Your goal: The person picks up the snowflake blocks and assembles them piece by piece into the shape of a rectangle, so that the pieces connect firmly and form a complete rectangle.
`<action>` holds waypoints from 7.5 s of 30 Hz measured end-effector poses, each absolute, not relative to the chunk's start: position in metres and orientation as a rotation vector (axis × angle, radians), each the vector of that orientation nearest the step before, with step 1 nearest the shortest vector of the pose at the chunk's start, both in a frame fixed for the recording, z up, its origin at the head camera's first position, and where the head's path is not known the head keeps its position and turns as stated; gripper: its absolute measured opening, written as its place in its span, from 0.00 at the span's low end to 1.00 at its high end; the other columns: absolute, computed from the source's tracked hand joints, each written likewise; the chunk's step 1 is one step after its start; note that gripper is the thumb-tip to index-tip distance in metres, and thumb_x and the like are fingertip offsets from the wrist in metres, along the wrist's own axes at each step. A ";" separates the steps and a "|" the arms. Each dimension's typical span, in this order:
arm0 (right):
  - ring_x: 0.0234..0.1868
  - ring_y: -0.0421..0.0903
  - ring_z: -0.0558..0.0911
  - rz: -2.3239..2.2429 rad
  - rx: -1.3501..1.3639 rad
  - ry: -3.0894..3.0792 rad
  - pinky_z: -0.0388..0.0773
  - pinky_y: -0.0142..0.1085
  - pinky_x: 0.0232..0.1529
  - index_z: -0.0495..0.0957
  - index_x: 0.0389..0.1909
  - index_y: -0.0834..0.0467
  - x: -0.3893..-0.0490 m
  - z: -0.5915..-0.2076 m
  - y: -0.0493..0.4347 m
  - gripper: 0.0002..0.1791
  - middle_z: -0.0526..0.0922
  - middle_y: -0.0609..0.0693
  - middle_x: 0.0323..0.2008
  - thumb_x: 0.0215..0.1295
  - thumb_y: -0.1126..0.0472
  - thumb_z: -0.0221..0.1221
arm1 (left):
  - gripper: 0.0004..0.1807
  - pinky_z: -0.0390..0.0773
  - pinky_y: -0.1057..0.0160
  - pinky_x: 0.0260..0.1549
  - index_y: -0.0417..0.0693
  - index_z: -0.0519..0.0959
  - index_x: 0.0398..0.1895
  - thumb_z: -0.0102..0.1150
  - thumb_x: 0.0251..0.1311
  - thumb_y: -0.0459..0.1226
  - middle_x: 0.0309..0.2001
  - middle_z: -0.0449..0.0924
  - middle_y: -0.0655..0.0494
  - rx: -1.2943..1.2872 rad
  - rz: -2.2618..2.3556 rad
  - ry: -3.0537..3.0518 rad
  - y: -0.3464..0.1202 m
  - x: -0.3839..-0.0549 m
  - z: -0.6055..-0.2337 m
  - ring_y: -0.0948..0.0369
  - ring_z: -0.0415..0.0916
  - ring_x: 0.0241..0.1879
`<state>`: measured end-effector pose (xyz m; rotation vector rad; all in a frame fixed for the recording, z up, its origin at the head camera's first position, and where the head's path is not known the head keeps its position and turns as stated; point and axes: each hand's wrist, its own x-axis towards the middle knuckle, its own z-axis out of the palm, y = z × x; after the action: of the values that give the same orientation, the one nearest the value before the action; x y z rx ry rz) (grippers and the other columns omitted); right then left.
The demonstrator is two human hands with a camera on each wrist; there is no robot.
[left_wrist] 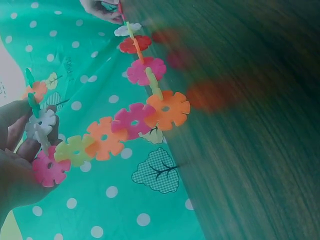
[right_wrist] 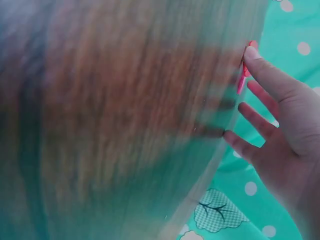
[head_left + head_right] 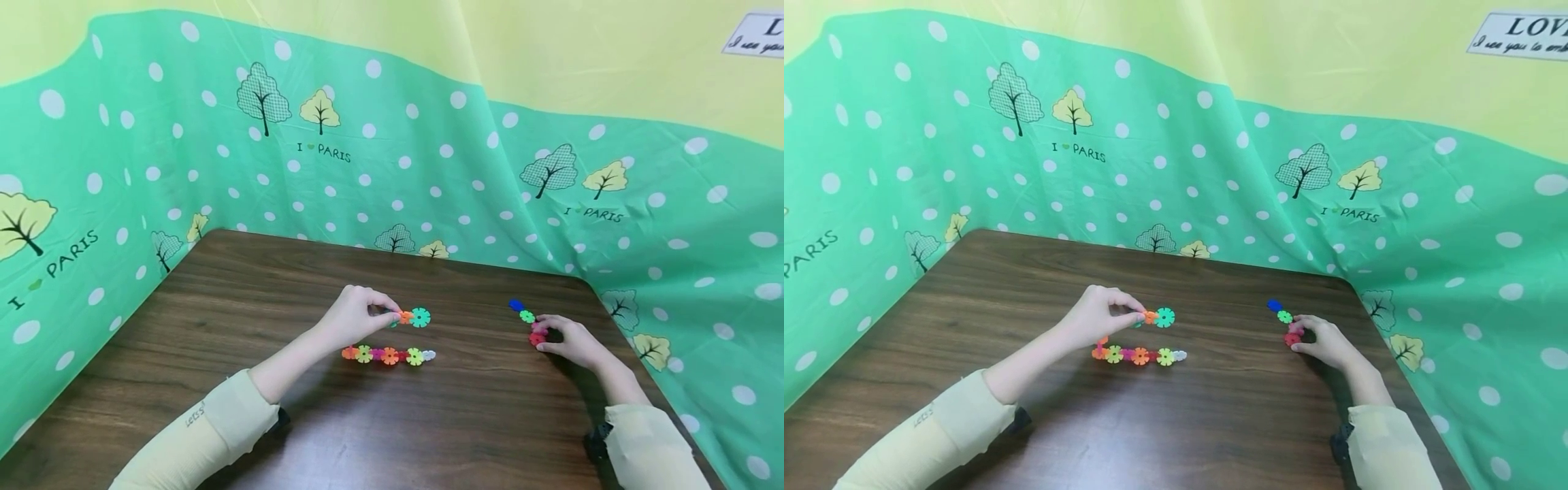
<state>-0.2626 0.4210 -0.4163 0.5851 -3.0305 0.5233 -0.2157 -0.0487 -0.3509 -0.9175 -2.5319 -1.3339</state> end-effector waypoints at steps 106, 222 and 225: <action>0.23 0.43 0.79 1.111 0.945 -2.481 0.77 0.33 0.25 0.77 0.34 0.62 -0.192 -0.317 0.199 0.12 0.83 0.52 0.26 0.49 0.74 0.67 | 0.09 0.80 0.62 0.38 0.50 0.85 0.41 0.64 0.57 0.37 0.38 0.86 0.59 -1.095 -1.203 -2.567 -0.033 -0.223 -0.349 0.66 0.78 0.37; 0.42 0.59 0.78 0.618 0.636 -2.872 0.76 0.53 0.44 0.79 0.43 0.66 -0.320 -0.416 0.361 0.16 0.78 0.60 0.38 0.51 0.76 0.64 | 0.31 0.78 0.60 0.15 0.44 0.68 0.61 0.65 0.52 0.28 0.23 0.83 0.52 -0.563 -1.794 -2.776 -0.080 -0.208 -0.399 0.55 0.80 0.20; 0.43 0.59 0.79 0.638 0.634 -2.861 0.77 0.52 0.44 0.78 0.45 0.66 -0.319 -0.411 0.355 0.16 0.79 0.61 0.40 0.53 0.75 0.63 | 0.31 0.79 0.60 0.16 0.43 0.68 0.61 0.64 0.52 0.26 0.23 0.83 0.51 -0.573 -1.822 -2.769 -0.079 -0.209 -0.399 0.55 0.80 0.19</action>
<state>-0.3194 0.3548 -0.4107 0.6344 -2.8614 0.6382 -0.2086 -0.0793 -0.3987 -0.5732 -2.7688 -1.8215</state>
